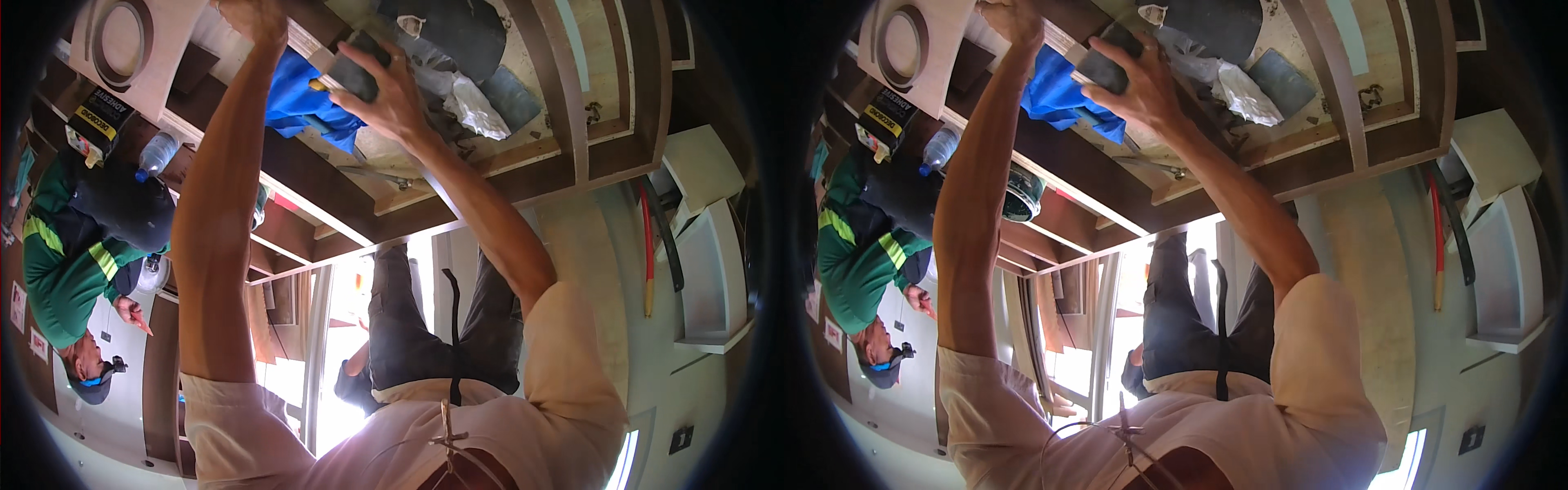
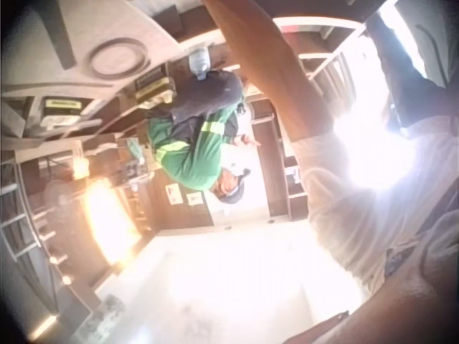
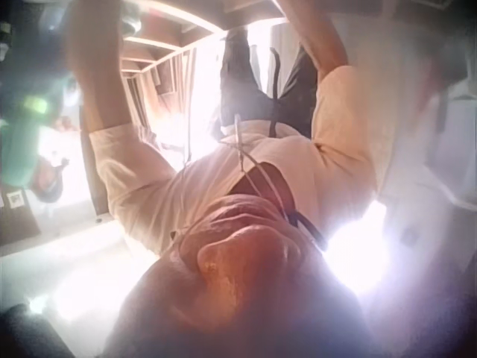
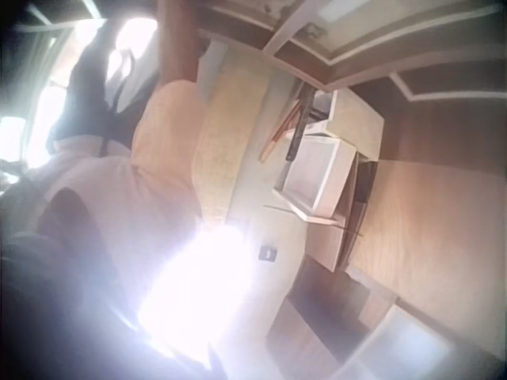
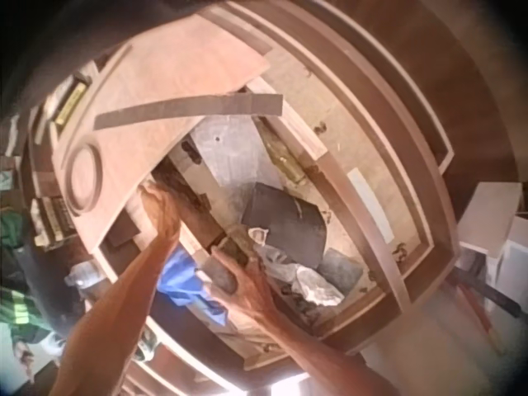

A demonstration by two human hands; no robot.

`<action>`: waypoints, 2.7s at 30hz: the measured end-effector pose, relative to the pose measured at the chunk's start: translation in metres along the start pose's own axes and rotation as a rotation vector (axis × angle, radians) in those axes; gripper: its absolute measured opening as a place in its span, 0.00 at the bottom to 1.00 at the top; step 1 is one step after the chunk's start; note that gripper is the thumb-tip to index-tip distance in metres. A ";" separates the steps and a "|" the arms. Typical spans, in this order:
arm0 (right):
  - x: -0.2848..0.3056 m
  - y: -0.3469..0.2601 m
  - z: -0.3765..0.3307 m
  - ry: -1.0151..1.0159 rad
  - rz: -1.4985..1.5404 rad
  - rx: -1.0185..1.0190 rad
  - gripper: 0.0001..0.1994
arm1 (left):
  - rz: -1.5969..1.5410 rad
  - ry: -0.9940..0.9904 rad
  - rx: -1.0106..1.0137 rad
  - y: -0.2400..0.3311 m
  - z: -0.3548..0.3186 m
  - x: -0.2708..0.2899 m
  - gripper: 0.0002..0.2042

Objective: The person uses a metal file to smooth the edges of a wooden cabinet frame. They then use a utility knife to cut a strip of material on the balcony. Finally, the person wipes the wooden surfaces with a white cloth.

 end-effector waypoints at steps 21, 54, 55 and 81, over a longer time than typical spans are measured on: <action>0.062 -0.020 -0.092 0.013 -0.136 -0.023 0.41 | -0.220 -0.170 1.026 0.033 0.047 0.020 0.34; 0.016 -0.032 0.006 0.088 -0.099 0.083 0.39 | -0.180 -0.081 0.751 0.022 0.047 0.016 0.34; 0.038 -0.024 -0.039 0.046 -0.145 -0.013 0.39 | -0.174 -0.088 0.798 0.024 0.049 0.018 0.34; 0.038 -0.029 -0.073 0.216 -0.301 0.032 0.36 | -0.243 -0.279 1.044 0.049 0.078 0.038 0.32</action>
Point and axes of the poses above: each hand's wrist, its own z-axis towards the middle knuckle, its own x-axis out of the back of the hand, y = z × x, the point moved 4 cm from there along z, towards the middle knuckle, and after that the axes turned 1 degree about z, right-handed, at the moved point
